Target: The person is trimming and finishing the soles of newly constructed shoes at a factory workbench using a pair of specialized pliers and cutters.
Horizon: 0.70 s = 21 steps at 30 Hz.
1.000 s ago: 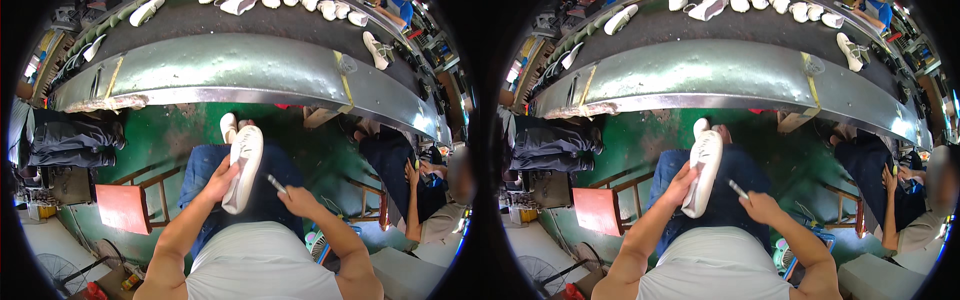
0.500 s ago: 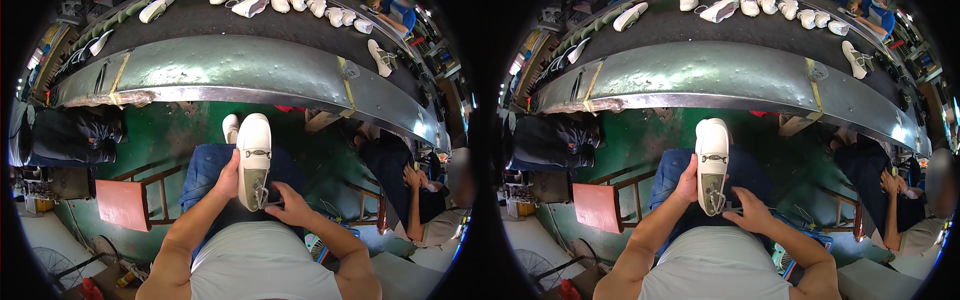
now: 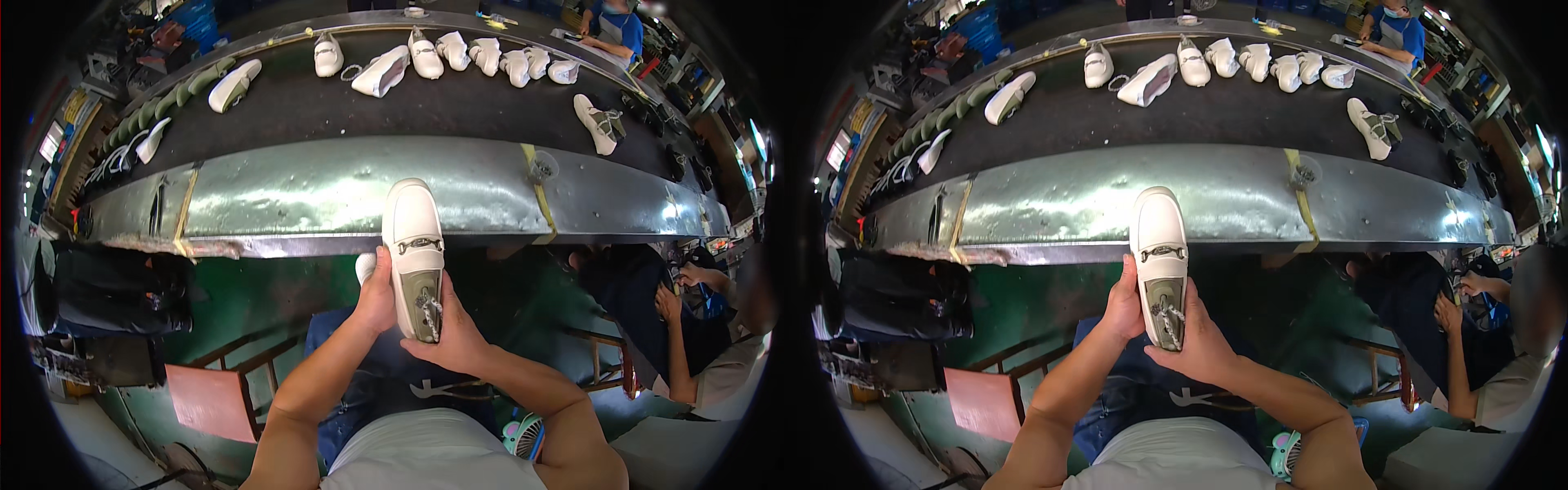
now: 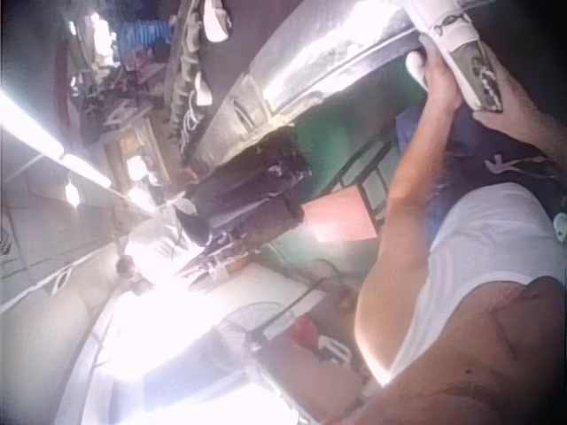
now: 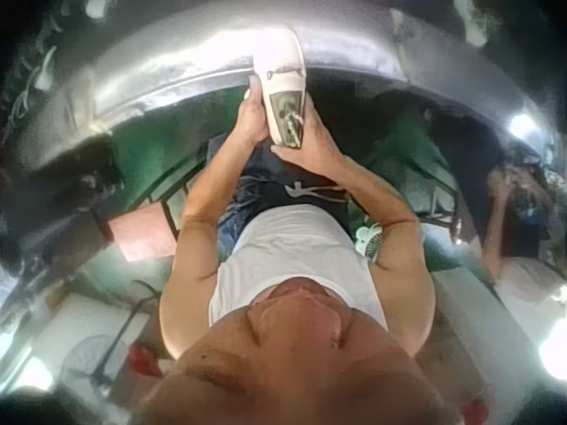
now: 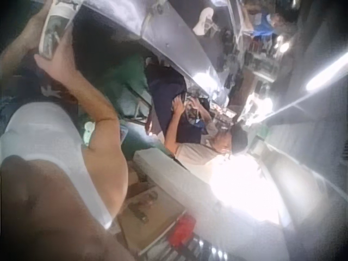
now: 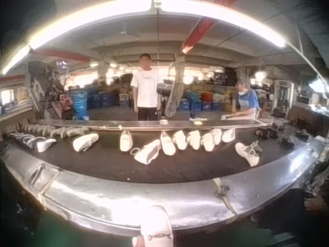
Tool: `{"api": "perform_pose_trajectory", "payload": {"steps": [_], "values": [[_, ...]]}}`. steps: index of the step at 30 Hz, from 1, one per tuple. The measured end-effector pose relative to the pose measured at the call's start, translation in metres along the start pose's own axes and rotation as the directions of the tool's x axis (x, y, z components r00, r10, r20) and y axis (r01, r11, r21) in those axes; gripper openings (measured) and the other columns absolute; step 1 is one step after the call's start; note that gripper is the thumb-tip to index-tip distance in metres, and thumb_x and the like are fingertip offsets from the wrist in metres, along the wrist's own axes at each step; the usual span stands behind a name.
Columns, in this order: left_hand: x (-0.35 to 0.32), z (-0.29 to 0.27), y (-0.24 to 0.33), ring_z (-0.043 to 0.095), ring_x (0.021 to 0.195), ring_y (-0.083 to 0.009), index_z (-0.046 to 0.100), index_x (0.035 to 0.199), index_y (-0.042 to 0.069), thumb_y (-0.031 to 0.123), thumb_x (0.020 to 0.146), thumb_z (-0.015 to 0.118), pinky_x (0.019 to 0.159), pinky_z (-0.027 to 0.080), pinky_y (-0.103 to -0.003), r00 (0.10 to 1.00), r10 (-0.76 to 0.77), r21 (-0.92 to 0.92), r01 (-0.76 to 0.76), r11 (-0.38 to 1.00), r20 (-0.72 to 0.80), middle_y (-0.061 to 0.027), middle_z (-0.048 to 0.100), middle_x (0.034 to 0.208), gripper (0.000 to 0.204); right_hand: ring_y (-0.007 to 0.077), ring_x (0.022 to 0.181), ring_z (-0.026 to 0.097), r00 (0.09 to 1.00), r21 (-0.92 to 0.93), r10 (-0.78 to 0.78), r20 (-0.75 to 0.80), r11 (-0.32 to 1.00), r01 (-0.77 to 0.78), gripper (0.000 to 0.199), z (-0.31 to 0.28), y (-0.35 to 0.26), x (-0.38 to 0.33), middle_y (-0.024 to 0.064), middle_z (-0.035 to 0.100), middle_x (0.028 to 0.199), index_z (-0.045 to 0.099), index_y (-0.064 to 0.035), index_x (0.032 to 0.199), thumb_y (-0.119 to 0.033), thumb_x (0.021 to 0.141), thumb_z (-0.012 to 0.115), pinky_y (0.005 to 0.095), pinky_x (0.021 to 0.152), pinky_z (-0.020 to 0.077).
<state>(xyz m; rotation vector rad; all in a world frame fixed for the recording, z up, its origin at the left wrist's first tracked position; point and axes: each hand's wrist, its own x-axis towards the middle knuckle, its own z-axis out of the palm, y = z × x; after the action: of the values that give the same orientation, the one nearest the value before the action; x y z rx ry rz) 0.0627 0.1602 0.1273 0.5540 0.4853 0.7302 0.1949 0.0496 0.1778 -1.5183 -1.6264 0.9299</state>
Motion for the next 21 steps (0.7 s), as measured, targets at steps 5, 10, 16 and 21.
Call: {"api": "perform_pose_trajectory", "payload": {"steps": [5,10,16,21], "values": [[0.022,0.011,0.022,0.062,0.118,-0.0283,0.046,0.142,0.006,0.064,0.102,0.03,0.1,0.052,-0.044,0.999,-0.029,-0.037,0.03,0.999,0.036,-0.015,0.06,0.131,0.073,0.0399,0.139,0.041,0.997,0.016,0.082,0.006,0.996,-0.082,0.13,-0.012,0.002,0.024,0.0302,0.034,0.15,-0.002,0.0055,0.155,-0.031,0.069,0.09,0.0431,0.114,0.0365],[0.041,0.016,0.041,0.06,0.12,-0.0295,0.044,0.144,0.007,0.064,0.102,0.029,0.102,0.05,-0.046,0.995,-0.071,-0.118,0.079,0.99,0.077,-0.0152,0.058,0.133,0.072,0.0373,0.142,0.038,0.997,0.092,-0.064,0.041,0.994,0.06,0.137,-0.03,0.002,0.045,0.0272,0.034,0.151,-0.002,0.0037,0.156,-0.032,0.065,0.094,0.0425,0.116,0.033],[0.06,0.035,0.068,0.063,0.114,-0.0346,0.052,0.138,0.01,0.065,0.1,0.037,0.097,0.053,-0.053,0.986,-0.16,-0.332,0.168,0.928,0.051,-0.016,0.062,0.127,0.069,0.0344,0.089,0.071,0.996,-0.028,-0.085,-0.016,0.996,0.084,0.088,-0.061,-0.017,0.074,0.0213,0.068,0.103,0.026,0.0077,0.15,-0.022,0.085,0.078,0.0391,0.08,0.0562],[0.067,0.039,0.074,0.064,0.111,-0.0359,0.054,0.134,0.009,0.066,0.1,0.033,0.096,0.053,-0.054,0.987,-0.149,-0.319,0.158,0.934,0.051,-0.0171,0.063,0.124,0.069,0.039,0.093,0.07,0.989,-0.157,-0.12,-0.082,0.982,0.106,0.082,-0.063,-0.014,0.083,0.0266,0.066,0.105,0.037,0.0108,0.144,-0.03,0.086,0.078,0.0429,0.08,0.056]]}}
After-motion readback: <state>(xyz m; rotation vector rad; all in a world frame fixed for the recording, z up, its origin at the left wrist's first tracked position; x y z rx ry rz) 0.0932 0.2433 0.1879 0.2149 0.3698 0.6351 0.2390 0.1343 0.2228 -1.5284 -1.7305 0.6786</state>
